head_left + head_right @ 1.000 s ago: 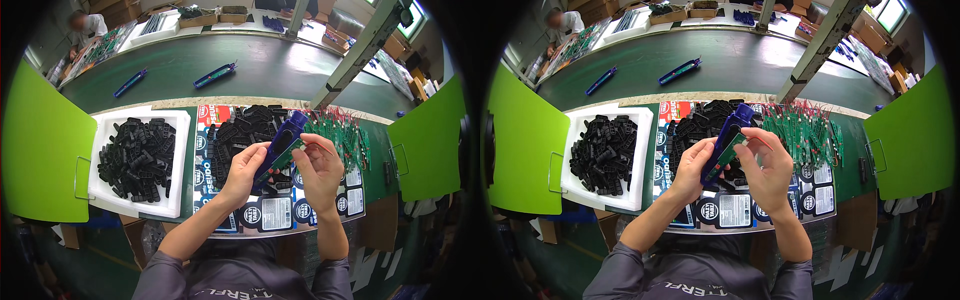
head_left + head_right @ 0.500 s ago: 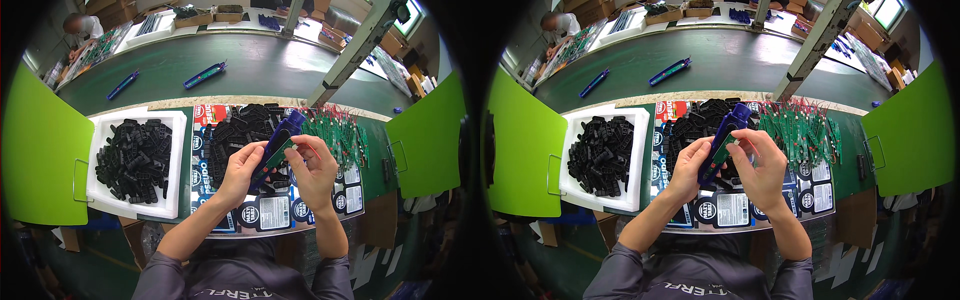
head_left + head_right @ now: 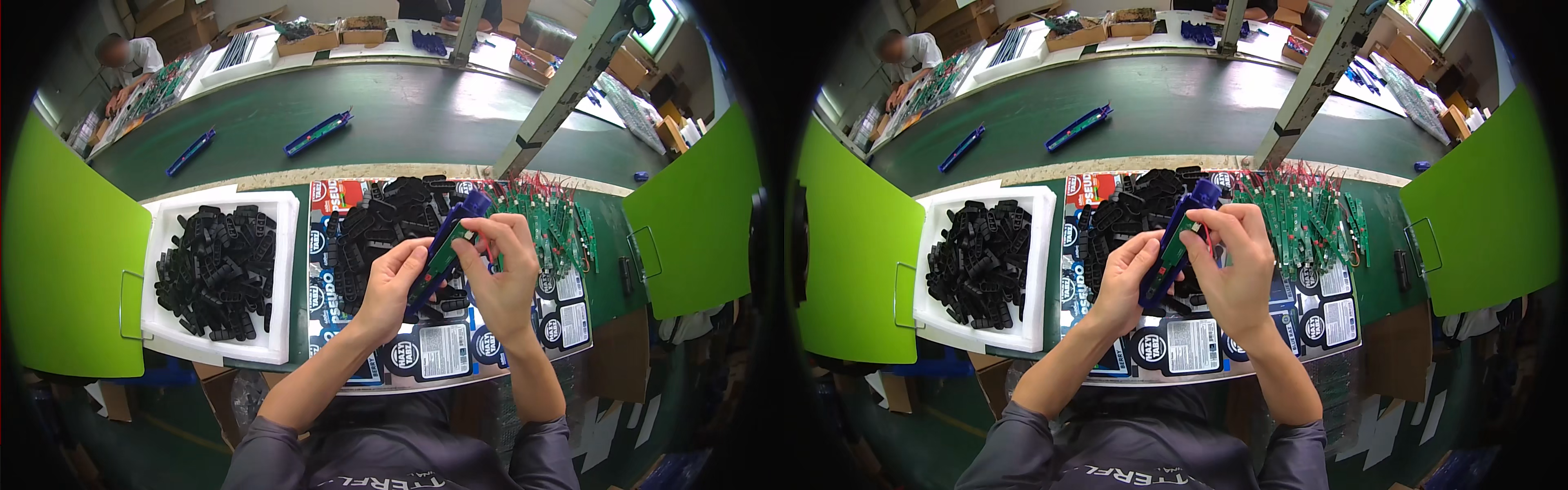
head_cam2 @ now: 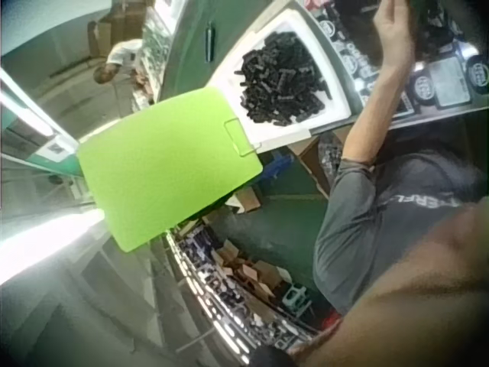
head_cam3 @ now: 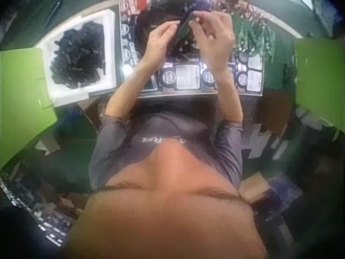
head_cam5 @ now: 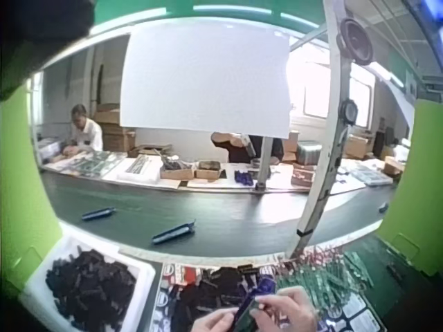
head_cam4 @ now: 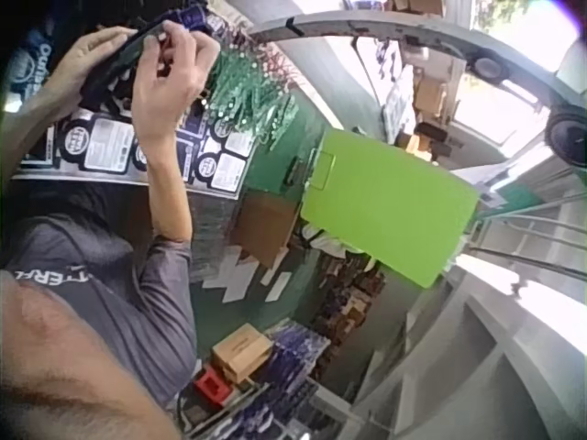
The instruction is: The person assembles small electronic devices by inserting green circuit boards into blue plastic housings. They repeatedly pick up a housing, insert a board, and place the assembled unit on the table. The person also handles black plastic components from a white tray, occasionally moving them aside.
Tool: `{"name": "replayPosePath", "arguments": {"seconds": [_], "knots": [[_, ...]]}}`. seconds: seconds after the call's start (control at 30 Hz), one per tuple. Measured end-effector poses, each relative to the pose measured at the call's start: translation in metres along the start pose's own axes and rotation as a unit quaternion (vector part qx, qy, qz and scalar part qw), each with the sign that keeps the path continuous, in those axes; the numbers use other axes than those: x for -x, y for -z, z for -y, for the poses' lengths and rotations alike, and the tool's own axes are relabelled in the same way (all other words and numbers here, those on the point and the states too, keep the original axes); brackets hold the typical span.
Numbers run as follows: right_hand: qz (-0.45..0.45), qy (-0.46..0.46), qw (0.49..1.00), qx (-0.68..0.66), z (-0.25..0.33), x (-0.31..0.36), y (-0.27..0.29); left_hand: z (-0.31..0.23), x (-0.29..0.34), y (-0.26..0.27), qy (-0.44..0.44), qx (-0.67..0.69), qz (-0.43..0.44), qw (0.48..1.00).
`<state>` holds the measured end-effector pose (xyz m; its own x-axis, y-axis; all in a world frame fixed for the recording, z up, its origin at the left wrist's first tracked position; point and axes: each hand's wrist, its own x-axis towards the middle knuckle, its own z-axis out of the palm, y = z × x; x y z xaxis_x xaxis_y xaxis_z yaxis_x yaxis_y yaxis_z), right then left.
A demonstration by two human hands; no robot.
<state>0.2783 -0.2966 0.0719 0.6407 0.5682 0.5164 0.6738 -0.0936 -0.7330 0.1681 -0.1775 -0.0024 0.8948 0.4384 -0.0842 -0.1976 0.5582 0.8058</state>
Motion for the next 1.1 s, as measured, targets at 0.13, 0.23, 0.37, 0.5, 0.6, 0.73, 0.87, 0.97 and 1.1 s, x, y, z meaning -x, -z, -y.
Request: {"name": "replayPosePath", "arguments": {"seconds": [0.13,0.23,0.37,0.5,0.6,0.73,0.87,0.97,1.1], "knots": [[-0.043,0.031,0.998,0.031,-0.010,0.002,-0.012,0.002,0.001,-0.003,-0.018,-0.031,-0.001,0.999],[-0.064,0.020,0.998,0.013,-0.017,0.004,-0.016,0.000,0.004,-0.006,-0.028,-0.053,-0.007,0.998],[-0.074,-0.050,0.994,-0.068,-0.025,0.006,-0.022,0.000,0.005,-0.009,-0.045,-0.101,-0.015,0.994],[-0.050,-0.096,0.986,-0.129,-0.027,0.005,-0.022,0.000,0.005,-0.009,-0.050,-0.117,-0.028,0.991],[-0.030,-0.104,0.984,-0.139,-0.026,0.000,-0.024,-0.002,0.005,-0.009,-0.057,-0.134,-0.037,0.989],[-0.016,-0.104,0.979,-0.176,-0.035,-0.002,-0.031,-0.007,0.003,-0.003,-0.053,-0.170,-0.051,0.983],[0.003,-0.099,0.982,-0.163,-0.043,-0.007,-0.042,-0.007,0.001,0.007,-0.051,-0.176,-0.063,0.981],[0.019,-0.099,0.982,-0.159,-0.044,-0.011,-0.045,-0.015,-0.002,0.012,-0.040,-0.194,-0.075,0.977],[0.017,-0.082,0.981,-0.173,-0.069,-0.012,-0.048,-0.040,-0.019,0.028,-0.043,-0.236,-0.073,0.968]]}}
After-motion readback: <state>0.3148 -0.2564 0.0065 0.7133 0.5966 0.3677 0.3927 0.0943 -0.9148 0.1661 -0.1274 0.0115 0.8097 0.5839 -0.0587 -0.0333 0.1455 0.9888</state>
